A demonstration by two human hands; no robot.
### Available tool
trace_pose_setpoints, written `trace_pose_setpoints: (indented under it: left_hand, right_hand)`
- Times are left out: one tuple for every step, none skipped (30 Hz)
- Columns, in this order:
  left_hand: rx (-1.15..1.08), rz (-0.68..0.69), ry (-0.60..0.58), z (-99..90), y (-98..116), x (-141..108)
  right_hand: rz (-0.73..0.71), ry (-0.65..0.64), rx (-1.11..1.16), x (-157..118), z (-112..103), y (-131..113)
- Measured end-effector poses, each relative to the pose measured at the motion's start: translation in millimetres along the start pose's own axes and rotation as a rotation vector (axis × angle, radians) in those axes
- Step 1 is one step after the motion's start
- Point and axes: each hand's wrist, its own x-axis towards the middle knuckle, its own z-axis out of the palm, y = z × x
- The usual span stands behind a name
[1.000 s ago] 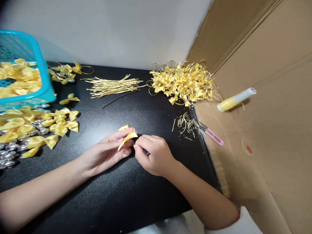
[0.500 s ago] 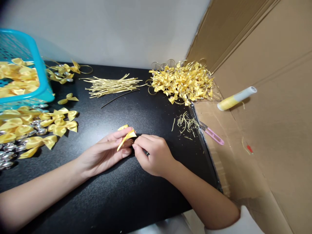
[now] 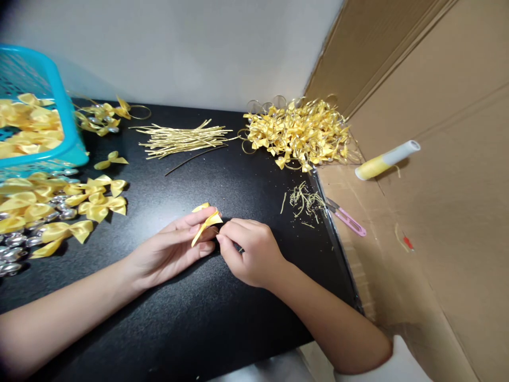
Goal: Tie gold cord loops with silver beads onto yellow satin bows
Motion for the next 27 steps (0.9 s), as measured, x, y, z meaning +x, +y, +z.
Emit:
trace_pose_setpoints:
  left_hand:
    - [-0.001, -0.001, 0.002, 0.0, 0.0, -0.1]
    - [0.000, -0.003, 0.003, 0.1, 0.1, -0.1]
    - [-0.001, -0.003, 0.004, 0.1, 0.1, -0.2]
    - [-0.001, -0.005, 0.005, 0.1, 0.1, -0.3]
    - [-0.001, -0.006, 0.006, 0.2, 0.1, -0.3]
    - [0.000, -0.008, 0.009, 0.3, 0.0, -0.4]
    - [0.001, -0.009, 0.011, 0.3, -0.1, -0.4]
    - [0.003, -0.010, 0.015, 0.4, -0.3, -0.4]
    - [0.005, -0.012, 0.019, 0.5, -0.4, -0.4]
    - [0.006, -0.013, 0.021, 0.6, -0.6, -0.3]
    - [0.006, -0.014, 0.022, 0.7, -0.7, -0.3]
    - [0.008, -0.015, 0.026, 0.9, -0.7, -0.2]
    - [0.010, -0.017, 0.029, 1.1, -0.6, -0.2]
    - [0.011, -0.019, 0.037, 1.3, -0.5, -0.2]
    - [0.013, -0.021, 0.045, 1.6, -0.3, -0.3]
    - [0.015, -0.023, 0.053, 1.9, 0.0, -0.4]
    - [0.018, -0.026, 0.058, 2.2, 0.2, -0.5]
    - [0.019, -0.025, 0.060, 2.4, 0.4, -0.7]
    - [0.019, -0.025, 0.059, 2.6, 0.5, -0.8]
    - [0.019, -0.023, 0.056, 2.6, 0.5, -0.9]
    - [0.021, -0.023, 0.050, 2.5, 0.3, -0.9]
    - [0.023, -0.026, 0.047, 2.2, 0.0, -0.8]
    - [0.028, -0.029, 0.045, 1.7, -0.4, -0.7]
    - [0.038, -0.033, 0.043, 1.2, -0.9, -0.7]
    - [0.049, -0.035, 0.043, 0.7, -1.4, -0.6]
    - [0.059, -0.036, 0.045, 0.2, -1.8, -0.6]
    - [0.069, -0.037, 0.047, -0.1, -2.2, -0.5]
  right_hand:
    - [0.001, -0.002, -0.003, -0.1, 0.0, 0.1]
    - [0.002, -0.005, -0.005, -0.2, 0.0, 0.3]
    - [0.002, -0.008, -0.005, -0.3, -0.1, 0.4]
    - [0.002, -0.012, -0.004, -0.4, -0.1, 0.6]
    - [0.000, -0.015, -0.003, -0.4, -0.2, 0.7]
    - [-0.003, -0.018, -0.002, -0.5, -0.2, 0.9]
    - [-0.007, -0.021, -0.003, -0.5, -0.2, 1.1]
    - [-0.011, -0.022, -0.005, -0.6, -0.1, 1.4]
    - [-0.015, -0.023, -0.008, -0.7, 0.0, 1.6]
    - [-0.017, -0.024, -0.012, -0.9, 0.1, 1.9]
    - [-0.017, -0.025, -0.017, -1.0, 0.3, 2.2]
    - [-0.017, -0.024, -0.020, -1.1, 0.4, 2.4]
    - [-0.018, -0.023, -0.023, -1.0, 0.6, 2.6]
    - [-0.021, -0.019, -0.026, -0.9, 0.6, 2.7]
    - [-0.024, -0.014, -0.028, -0.7, 0.7, 2.7]
    - [-0.029, -0.008, -0.030, -0.5, 0.7, 2.7]
    - [-0.033, -0.003, -0.031, -0.2, 0.7, 2.7]
    - [-0.036, 0.000, -0.031, 0.0, 0.7, 2.6]
    - [-0.036, 0.000, -0.029, 0.2, 0.7, 2.5]
    - [-0.035, 0.001, -0.026, 0.4, 0.8, 2.4]
    - [-0.033, 0.001, -0.020, 0.5, 1.0, 2.3]
    - [-0.030, 0.003, -0.012, 0.5, 1.2, 2.1]
    - [-0.024, 0.003, -0.004, 0.5, 1.5, 1.9]
    - [-0.017, 0.002, 0.004, 0.3, 1.9, 1.7]
    - [-0.009, 0.000, 0.014, 0.2, 2.3, 1.6]
    - [0.001, -0.005, 0.022, -0.1, 2.7, 1.4]
    - [0.010, -0.009, 0.027, -0.4, 3.2, 1.3]
